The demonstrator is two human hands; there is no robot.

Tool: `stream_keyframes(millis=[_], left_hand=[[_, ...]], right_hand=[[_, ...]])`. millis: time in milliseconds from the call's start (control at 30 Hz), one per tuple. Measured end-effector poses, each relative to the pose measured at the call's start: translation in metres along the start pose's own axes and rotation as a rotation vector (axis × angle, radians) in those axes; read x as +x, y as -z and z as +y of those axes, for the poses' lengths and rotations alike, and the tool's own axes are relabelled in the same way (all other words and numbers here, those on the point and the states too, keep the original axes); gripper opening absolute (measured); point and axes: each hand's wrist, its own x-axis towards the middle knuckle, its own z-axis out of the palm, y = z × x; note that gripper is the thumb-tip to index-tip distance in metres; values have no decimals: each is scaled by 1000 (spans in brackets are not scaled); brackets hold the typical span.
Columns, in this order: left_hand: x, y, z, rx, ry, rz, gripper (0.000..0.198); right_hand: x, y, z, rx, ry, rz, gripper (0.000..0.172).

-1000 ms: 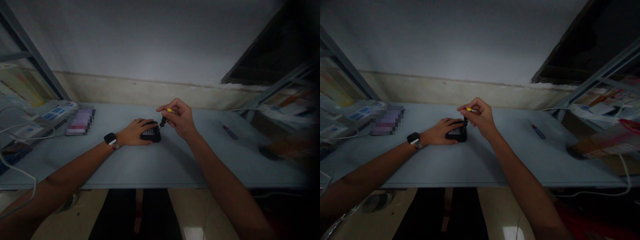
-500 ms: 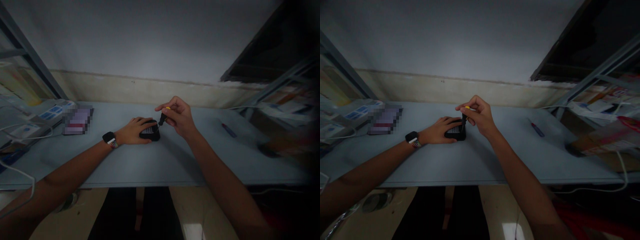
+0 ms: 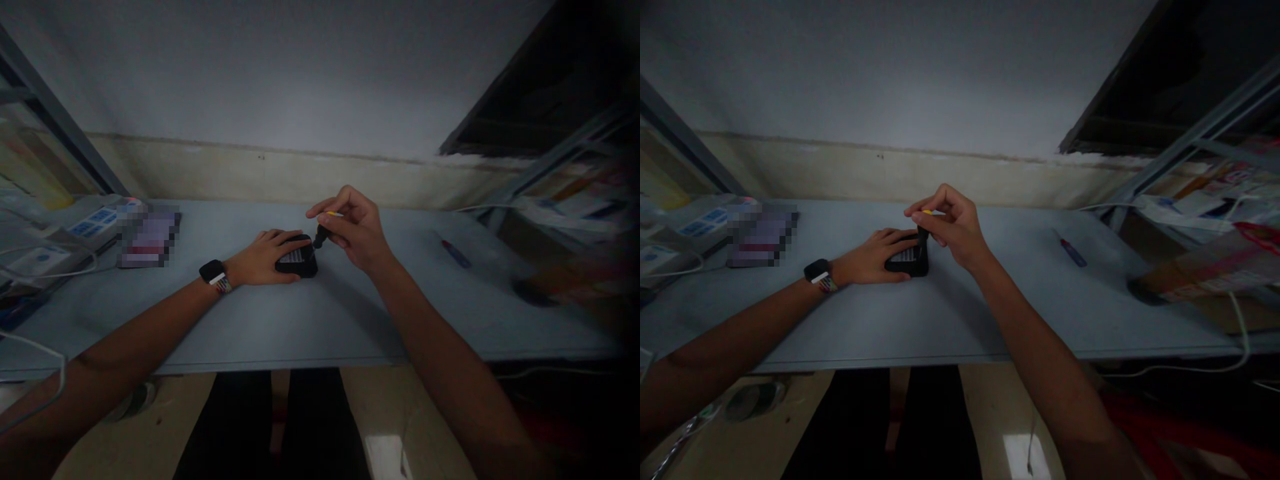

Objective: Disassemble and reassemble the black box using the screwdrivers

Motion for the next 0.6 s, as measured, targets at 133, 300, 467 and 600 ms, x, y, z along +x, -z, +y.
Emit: stream_keyframes(millis=[133,300,467,600], left_hand=[[0,1,0,-9,3,-13,90],[0,1,0,-13,-4,-5,87],[0,2,2,-7,-5,6,86],[0,2,2,-11,-10,0,87]], right_hand=[[-1,-1,-1,-17,-67,35,51],[-1,2,3,26,-71,-50,31],[-1,1,5,-45,25,66,27],[-1,-3,3,-12,-7,90,43]])
